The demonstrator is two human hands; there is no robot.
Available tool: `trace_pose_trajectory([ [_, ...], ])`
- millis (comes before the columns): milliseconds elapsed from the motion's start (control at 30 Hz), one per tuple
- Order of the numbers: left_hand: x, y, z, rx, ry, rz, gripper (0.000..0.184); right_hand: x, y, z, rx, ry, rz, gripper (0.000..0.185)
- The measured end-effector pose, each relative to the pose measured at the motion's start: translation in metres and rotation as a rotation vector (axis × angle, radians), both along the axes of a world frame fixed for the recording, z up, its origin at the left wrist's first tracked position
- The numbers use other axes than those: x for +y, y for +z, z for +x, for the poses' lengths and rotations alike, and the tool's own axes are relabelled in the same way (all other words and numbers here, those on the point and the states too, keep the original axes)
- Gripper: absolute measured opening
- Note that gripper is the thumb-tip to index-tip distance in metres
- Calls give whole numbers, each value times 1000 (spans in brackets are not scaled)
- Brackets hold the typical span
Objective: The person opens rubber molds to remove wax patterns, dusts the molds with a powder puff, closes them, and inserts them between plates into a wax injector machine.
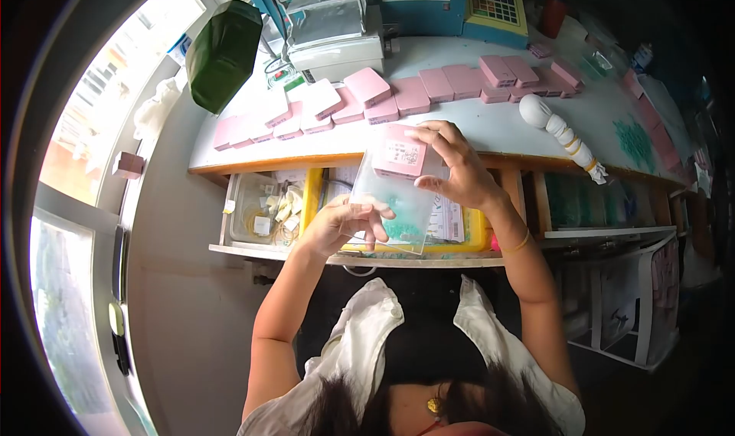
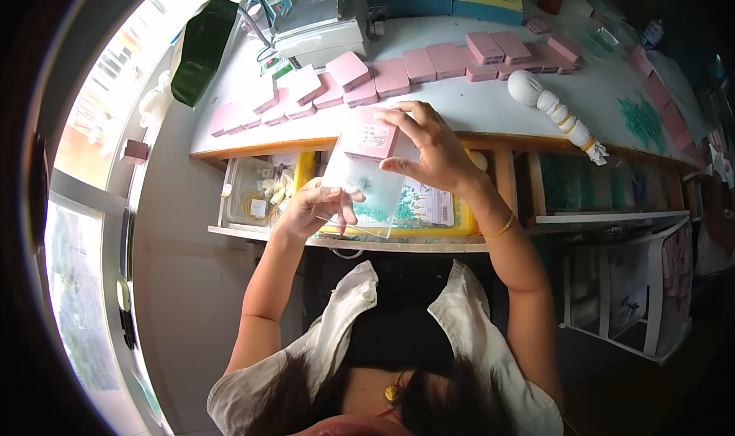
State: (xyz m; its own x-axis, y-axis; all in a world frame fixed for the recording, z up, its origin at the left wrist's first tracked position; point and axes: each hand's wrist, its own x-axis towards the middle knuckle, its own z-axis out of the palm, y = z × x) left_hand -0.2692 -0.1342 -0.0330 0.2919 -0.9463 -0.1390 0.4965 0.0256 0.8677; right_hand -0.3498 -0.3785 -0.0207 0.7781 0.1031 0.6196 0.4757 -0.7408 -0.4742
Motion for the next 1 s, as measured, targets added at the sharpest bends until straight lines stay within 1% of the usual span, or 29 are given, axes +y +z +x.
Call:
trace_pose_trajectory([
  [33,3,1,5,74,16,-19,34,-2,2,0,40,33,143,68],
  [67,4,4,12,44,23,-42,36,-6,-2,3,-62,18,159,71],
  [100,4,10,15,75,70,-103,37,-10,0,3,-70,-33,192,66],
  [133,6,18,23,-2,109,-103,36,-12,3,3,-71,-78,225,61],
  [167,8,29,29,12,204,-88,33,-14,4,3,-77,-172,170,52],
  [233,16,46,48,-6,324,-63,29,-25,-8,6,-60,-320,-51,44],
  [267,19,54,55,-21,481,17,28,-28,-13,8,-103,-380,-159,38],
  [300,25,58,71,13,462,16,29,-24,-14,9,-102,-375,-153,38],
  [333,29,60,85,-30,483,37,34,-20,-13,9,-108,-421,-197,35],
  [400,27,70,99,-167,698,155,38,-17,-12,10,-121,-467,-241,33],
  [433,23,77,101,-240,741,181,41,-17,-12,10,-118,-476,-257,32],
  [533,14,77,122,-58,789,92,40,-18,-13,11,-123,-480,-284,29],
  [567,12,78,123,-57,790,94,40,-18,-14,11,-133,-479,-297,28],
  [633,0,90,114,41,879,133,38,-17,-15,11,-126,-487,-315,26],
  [733,3,80,121,45,867,68,37,-18,-14,11,-123,-491,-327,23],
  [767,11,69,136,45,865,68,37,-18,-14,11,-126,-483,-318,22],
  [800,22,52,159,81,535,-122,36,-18,-13,12,-124,-485,-317,22],
  [833,24,48,169,116,202,-303,35,-18,-13,12,-127,-485,-318,21],
  [867,22,44,178,119,201,-299,35,-18,-13,11,-130,-484,-319,20],
  [900,18,44,182,182,152,-323,35,-18,-14,11,-125,-484,-317,20],
  [933,10,58,169,245,103,-347,36,-19,-15,12,-130,-483,-320,19],
  [967,2,63,147,140,536,-223,36,-19,-15,12,-135,-481,-322,19],
  [1000,-4,69,149,92,463,-218,37,-19,-15,12,-131,-481,-321,19],
])
